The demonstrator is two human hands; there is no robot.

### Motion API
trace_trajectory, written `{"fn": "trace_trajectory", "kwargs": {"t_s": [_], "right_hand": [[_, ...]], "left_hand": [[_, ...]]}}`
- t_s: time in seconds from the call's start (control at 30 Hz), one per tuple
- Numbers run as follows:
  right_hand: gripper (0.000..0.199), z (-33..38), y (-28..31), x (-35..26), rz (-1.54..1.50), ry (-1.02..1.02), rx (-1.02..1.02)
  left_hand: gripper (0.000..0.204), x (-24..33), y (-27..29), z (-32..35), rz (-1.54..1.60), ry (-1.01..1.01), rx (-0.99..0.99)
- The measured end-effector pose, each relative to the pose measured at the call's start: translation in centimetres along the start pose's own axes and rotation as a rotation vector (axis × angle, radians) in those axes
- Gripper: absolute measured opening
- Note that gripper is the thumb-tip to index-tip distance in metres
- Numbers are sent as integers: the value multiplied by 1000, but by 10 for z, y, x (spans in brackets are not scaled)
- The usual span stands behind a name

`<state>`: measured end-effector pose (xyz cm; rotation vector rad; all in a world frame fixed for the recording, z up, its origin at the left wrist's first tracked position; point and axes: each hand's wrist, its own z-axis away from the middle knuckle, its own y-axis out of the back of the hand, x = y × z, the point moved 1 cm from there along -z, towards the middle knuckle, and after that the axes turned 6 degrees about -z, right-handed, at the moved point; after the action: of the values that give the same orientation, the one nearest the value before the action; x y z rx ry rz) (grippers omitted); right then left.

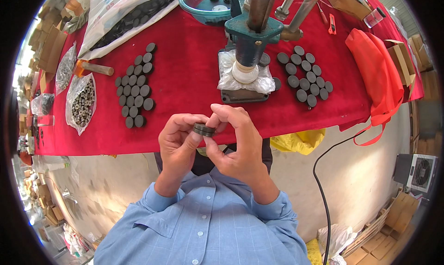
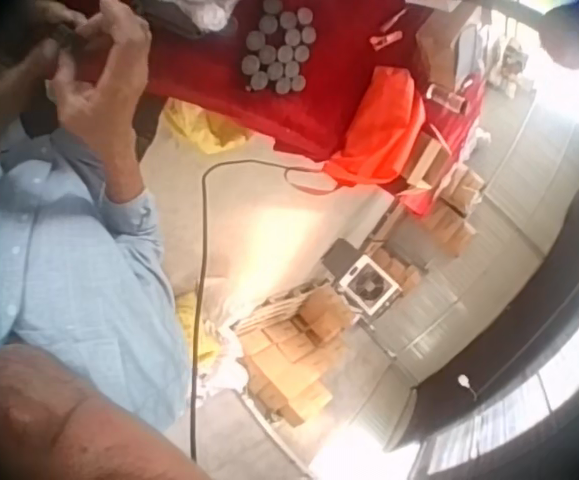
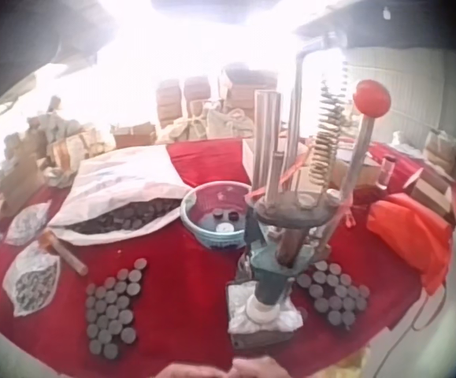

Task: The person assembles small circular plastic or rubber components using a manual hand-press machine.

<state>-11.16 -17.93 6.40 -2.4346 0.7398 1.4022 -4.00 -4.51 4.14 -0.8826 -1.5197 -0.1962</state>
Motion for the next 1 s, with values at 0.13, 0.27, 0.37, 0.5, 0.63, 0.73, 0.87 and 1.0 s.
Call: {"fn": "trace_trajectory", "kwargs": {"t_s": [0.13,0.27,0.37,0.5,0.63,0.73,0.87,1.0], "right_hand": [[75,2,4,-4,10,54,-58],[79,7,6,0,72,103,-45],[81,9,6,0,92,112,-61],[82,9,4,-3,4,66,-35],[81,10,7,-1,12,25,-52],[80,12,10,3,56,55,-62],[82,10,11,2,61,47,-84],[57,2,17,-2,145,70,-43]], "left_hand": [[32,-11,-14,8,435,230,53],[31,-17,-24,10,477,270,37],[28,-21,-28,13,333,294,9],[18,-20,-29,20,188,302,-67],[14,-16,-27,24,-87,286,-173],[16,-14,-27,21,-131,296,-218],[15,-11,-27,15,-159,292,-246],[14,-2,-22,7,-383,195,-271]]}}
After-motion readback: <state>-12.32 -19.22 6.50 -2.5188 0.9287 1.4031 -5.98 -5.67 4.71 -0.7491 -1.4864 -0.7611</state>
